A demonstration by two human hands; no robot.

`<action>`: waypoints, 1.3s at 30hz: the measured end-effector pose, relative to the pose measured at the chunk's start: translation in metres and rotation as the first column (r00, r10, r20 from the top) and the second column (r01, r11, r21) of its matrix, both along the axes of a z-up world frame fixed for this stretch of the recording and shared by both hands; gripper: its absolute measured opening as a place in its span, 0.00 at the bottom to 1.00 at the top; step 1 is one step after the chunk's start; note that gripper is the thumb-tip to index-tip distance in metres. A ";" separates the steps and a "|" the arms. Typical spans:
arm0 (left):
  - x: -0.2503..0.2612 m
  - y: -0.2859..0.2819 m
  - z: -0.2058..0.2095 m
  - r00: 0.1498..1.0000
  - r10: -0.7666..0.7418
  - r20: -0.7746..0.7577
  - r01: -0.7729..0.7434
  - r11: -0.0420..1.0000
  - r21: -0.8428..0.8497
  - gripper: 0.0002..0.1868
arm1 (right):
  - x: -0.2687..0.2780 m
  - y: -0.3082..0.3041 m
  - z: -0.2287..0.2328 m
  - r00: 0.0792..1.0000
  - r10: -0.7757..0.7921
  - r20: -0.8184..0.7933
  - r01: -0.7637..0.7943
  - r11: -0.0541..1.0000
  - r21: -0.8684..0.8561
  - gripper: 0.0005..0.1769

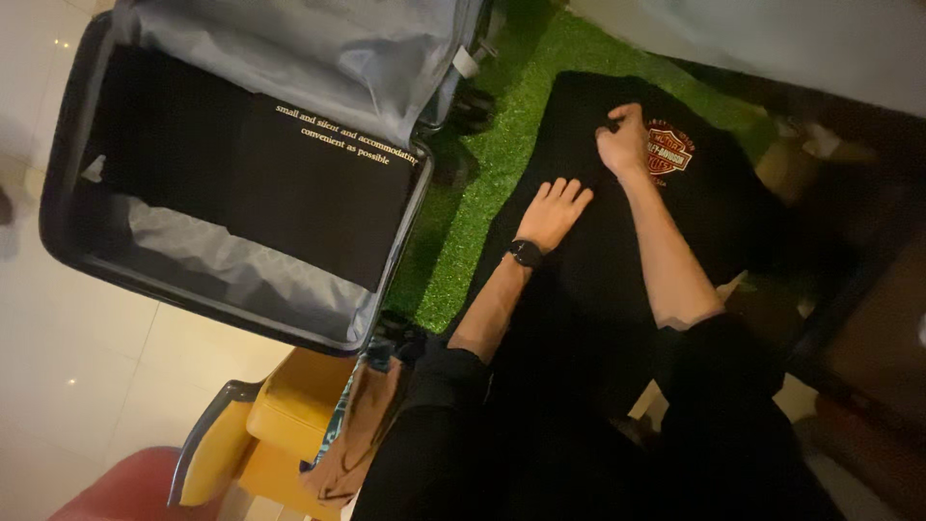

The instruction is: The person folds several black shirts and places them into an open suitcase.

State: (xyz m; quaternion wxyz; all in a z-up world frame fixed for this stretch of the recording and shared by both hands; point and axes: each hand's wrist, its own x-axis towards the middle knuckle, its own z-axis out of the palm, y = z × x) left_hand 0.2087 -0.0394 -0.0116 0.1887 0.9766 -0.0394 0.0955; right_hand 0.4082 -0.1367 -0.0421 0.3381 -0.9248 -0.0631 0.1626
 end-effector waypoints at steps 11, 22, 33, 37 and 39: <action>-0.031 0.030 -0.013 0.998 0.010 -0.058 -0.010 1.000 0.002 0.30 | 0.002 0.030 0.016 0.889 0.236 0.393 -0.187 0.969 -0.161 0.13; -0.037 0.065 -0.012 0.979 0.032 -0.201 -0.046 0.997 -0.061 0.38 | 0.037 0.100 -0.011 0.973 0.190 0.131 -0.205 0.973 0.107 0.13; -0.031 0.065 -0.021 0.984 0.070 -0.163 -0.078 0.996 -0.040 0.39 | -0.066 -0.015 0.049 0.929 0.025 0.370 -0.053 0.996 0.067 0.30; -0.032 0.060 -0.018 0.990 0.054 -0.129 -0.064 0.995 -0.072 0.39 | -0.099 -0.133 0.031 0.888 -0.067 0.455 0.160 0.972 -0.171 0.37; -0.032 0.058 -0.017 0.991 0.078 -0.112 -0.087 0.993 -0.080 0.38 | -0.098 -0.179 0.024 0.923 0.051 0.382 0.118 0.905 -0.408 0.38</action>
